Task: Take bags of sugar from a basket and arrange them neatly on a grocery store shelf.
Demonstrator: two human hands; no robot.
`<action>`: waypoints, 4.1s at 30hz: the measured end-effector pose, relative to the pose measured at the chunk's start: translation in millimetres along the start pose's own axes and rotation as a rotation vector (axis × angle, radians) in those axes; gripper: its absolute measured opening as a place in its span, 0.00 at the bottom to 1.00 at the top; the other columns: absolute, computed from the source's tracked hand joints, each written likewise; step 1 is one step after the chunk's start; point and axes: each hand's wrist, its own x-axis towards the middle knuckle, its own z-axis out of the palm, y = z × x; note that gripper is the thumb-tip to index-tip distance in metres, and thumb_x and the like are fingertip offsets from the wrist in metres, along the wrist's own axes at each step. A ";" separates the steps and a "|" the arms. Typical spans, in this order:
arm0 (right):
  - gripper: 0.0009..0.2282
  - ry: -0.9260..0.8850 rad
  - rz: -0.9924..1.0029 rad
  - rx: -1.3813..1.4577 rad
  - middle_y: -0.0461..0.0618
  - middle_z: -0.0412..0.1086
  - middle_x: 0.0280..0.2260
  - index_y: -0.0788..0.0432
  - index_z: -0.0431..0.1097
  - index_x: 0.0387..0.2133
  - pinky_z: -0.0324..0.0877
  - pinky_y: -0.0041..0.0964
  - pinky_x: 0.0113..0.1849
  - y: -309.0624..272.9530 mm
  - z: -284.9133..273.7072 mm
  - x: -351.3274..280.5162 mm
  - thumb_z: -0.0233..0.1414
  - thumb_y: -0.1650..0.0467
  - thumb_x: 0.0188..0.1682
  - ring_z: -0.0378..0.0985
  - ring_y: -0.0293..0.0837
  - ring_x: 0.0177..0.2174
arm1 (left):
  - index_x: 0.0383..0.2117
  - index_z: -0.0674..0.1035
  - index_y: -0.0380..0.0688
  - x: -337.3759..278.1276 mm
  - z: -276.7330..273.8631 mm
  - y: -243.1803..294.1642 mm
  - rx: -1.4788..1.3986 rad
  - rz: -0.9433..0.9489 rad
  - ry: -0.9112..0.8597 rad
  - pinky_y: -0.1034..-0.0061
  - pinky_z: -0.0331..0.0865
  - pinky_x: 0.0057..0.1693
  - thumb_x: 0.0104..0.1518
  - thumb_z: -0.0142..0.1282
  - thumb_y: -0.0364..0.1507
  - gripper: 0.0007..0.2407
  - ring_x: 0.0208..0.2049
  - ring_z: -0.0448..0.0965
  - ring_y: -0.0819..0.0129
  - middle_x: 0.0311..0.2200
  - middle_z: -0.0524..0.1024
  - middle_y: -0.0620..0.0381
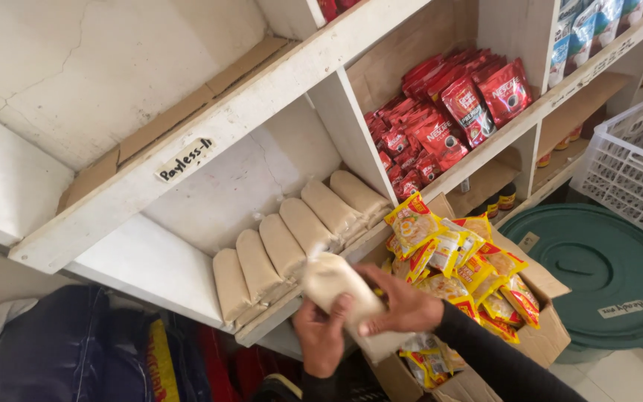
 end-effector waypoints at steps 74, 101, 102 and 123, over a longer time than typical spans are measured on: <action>0.10 0.953 0.706 0.714 0.53 0.72 0.34 0.61 0.67 0.43 0.75 0.44 0.33 236.5 -126.5 125.8 0.48 0.67 0.55 0.76 0.47 0.30 | 0.68 0.59 0.43 344.1 36.9 -192.8 1.499 -0.047 -0.208 0.35 0.38 0.69 0.66 0.33 0.48 0.29 0.71 0.50 0.52 0.71 0.53 0.49; 0.17 -0.187 0.210 -0.369 0.55 0.72 0.41 0.62 0.71 0.49 0.74 0.36 0.38 97.0 162.7 -60.9 0.60 0.73 0.47 0.79 0.46 0.38 | 0.31 0.85 0.45 -216.1 -186.9 -70.2 0.901 -0.642 0.036 0.57 0.75 0.43 0.55 0.57 0.34 0.08 0.35 0.83 0.48 0.29 0.82 0.45; 0.17 -0.204 0.215 -0.371 0.55 0.72 0.41 0.62 0.71 0.49 0.74 0.36 0.38 93.4 172.6 -61.8 0.60 0.73 0.47 0.79 0.46 0.38 | 0.31 0.85 0.45 -234.4 -195.2 -107.5 0.890 -0.651 0.048 0.57 0.75 0.43 0.55 0.57 0.34 0.08 0.35 0.83 0.48 0.29 0.82 0.45; 0.04 -1.070 -0.251 -0.985 0.50 0.65 0.30 0.56 0.69 0.22 0.64 0.42 0.37 146.0 253.2 -83.3 0.54 0.69 0.36 0.70 0.50 0.36 | 0.64 0.62 0.45 -255.9 -219.2 -384.9 0.978 -0.971 0.065 0.51 0.66 0.59 0.44 0.66 0.32 0.36 0.58 0.67 0.42 0.60 0.65 0.44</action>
